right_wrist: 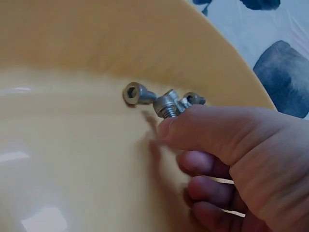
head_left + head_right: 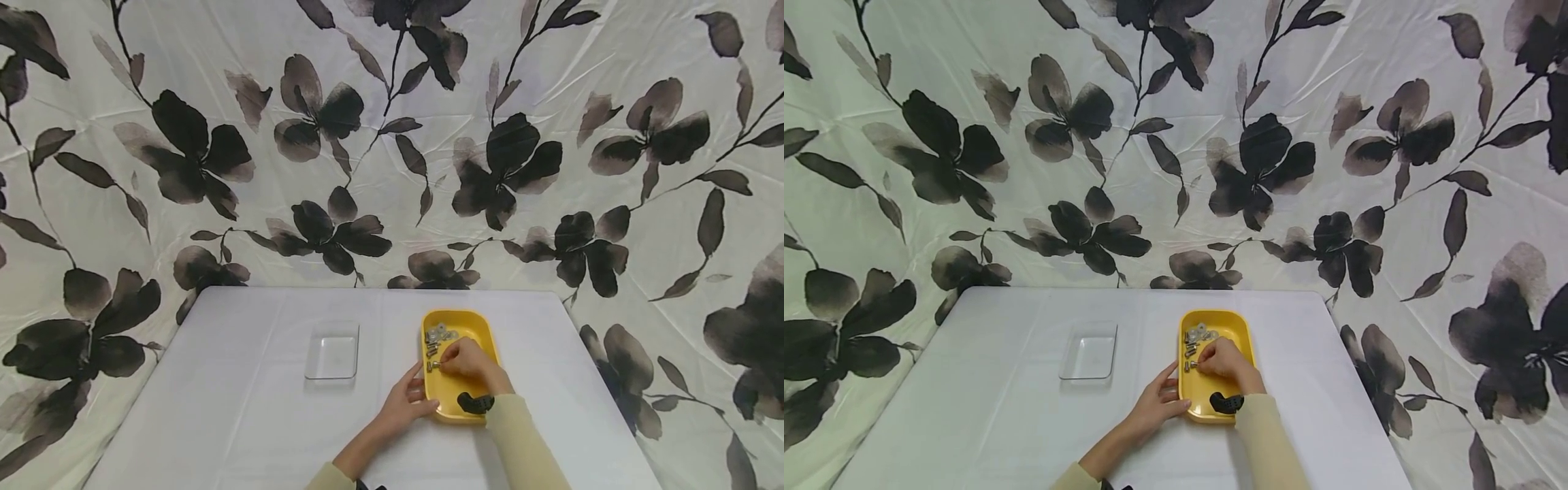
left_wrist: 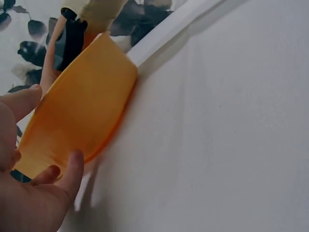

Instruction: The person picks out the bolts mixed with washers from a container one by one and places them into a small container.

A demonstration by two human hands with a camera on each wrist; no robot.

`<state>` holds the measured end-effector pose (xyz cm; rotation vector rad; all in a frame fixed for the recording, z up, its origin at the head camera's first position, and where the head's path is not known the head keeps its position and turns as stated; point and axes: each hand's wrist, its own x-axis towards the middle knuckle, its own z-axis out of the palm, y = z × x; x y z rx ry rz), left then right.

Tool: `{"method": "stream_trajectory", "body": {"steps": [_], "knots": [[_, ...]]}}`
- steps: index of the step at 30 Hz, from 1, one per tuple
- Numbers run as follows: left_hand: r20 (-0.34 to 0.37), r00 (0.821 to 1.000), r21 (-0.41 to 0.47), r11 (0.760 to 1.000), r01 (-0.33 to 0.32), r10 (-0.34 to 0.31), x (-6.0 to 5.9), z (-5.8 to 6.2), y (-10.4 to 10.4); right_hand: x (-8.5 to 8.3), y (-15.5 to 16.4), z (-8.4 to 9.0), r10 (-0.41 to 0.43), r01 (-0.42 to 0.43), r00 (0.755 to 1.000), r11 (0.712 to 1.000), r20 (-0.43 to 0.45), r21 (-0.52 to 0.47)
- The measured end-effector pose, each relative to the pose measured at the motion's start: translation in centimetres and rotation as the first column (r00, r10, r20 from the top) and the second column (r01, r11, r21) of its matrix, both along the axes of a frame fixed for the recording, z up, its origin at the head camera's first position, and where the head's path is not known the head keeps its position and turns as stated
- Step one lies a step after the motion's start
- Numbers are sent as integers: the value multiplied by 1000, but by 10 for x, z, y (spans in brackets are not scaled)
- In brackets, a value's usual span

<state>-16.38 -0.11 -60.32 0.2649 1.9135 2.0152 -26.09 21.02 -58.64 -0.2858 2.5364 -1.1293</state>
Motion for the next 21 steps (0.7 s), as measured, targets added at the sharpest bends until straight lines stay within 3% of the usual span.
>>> {"method": "stream_trajectory", "body": {"steps": [6, 11, 15, 18, 21], "knots": [[-87, 996, -180, 984, -3, -13, 4, 13, -19, -3, 1, 8, 10, -9, 997, 1000, -79, 15], [-123, 991, -265, 964, 22, -57, 12, 30, -55, -6, -1, 26, 35, -31, 988, 999, -149, 27], [-253, 965, -311, 950, -10, -73, 20, 42, -95, -6, -4, 42, 25, -17, 983, 999, -183, 47], [-357, 933, -341, 936, -84, -46, 25, 53, -120, -7, -8, 54, 13, -1, 977, 998, -212, 58], [-408, 913, -377, 911, -168, 0, 25, 64, -137, -9, -14, 66, 6, 9, 968, 998, -249, 59]]}}
